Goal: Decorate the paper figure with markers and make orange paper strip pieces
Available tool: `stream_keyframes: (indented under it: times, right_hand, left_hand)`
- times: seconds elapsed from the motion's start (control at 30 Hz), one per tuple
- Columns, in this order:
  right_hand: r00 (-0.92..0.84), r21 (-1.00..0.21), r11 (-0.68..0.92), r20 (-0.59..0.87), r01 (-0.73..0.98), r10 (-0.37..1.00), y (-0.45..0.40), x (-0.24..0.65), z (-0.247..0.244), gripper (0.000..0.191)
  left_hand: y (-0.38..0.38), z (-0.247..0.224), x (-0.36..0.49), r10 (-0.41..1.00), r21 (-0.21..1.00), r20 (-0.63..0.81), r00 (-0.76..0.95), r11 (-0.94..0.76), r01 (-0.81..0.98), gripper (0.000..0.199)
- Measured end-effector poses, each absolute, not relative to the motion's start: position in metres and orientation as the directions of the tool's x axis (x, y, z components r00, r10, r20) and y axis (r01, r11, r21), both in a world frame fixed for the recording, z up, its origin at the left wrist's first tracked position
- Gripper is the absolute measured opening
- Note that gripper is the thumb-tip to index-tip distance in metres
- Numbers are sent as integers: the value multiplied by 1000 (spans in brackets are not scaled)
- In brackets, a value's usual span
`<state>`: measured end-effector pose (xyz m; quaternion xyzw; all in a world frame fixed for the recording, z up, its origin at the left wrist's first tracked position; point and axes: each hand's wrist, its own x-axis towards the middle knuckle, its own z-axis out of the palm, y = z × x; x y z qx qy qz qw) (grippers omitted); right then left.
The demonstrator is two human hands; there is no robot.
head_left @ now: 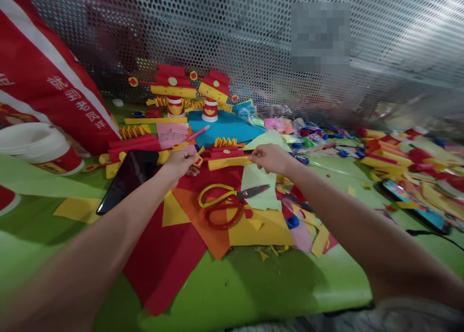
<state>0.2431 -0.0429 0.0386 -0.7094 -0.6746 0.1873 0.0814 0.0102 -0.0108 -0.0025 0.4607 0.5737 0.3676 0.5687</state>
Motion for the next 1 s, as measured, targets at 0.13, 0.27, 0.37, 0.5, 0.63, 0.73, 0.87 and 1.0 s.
stream_keyframes:
  times: [0.13,0.27,0.37,0.5,0.63,0.73,0.87,1.0]
  right_hand:
    - [157,-738,-379,-355,558,922,-49,244,30,8]
    - [172,-810,-468,-436,353,883,-54,241,28,7]
    - [148,-820,-520,-498,238,854,-54,236,26,6]
    - [100,-815,-570,-561,107,822,-51,228,21,7]
    - [62,-812,-584,-582,1,811,-50,218,13,12]
    - [49,-849,-521,-526,-88,849,-53,212,12,14]
    - [66,-907,-364,-385,-214,920,-67,212,16,16]
    - [76,-915,-210,-250,-345,965,-88,214,18,15]
  left_hand:
    - [-11,0,10,945,943,-319,74,309,124,18]
    - [-10,-2,11,952,943,-302,58,289,162,17]
    - [-8,-4,11,972,947,-233,0,227,228,12]
    - [-12,0,8,986,926,19,-168,46,374,8]
    - [-28,12,11,973,864,194,-127,-108,492,4]
    - [-43,17,19,976,810,198,90,-215,545,7]
    - [-57,18,30,990,910,62,126,-108,400,8]
    - [-62,15,38,997,986,-2,81,-12,168,6]
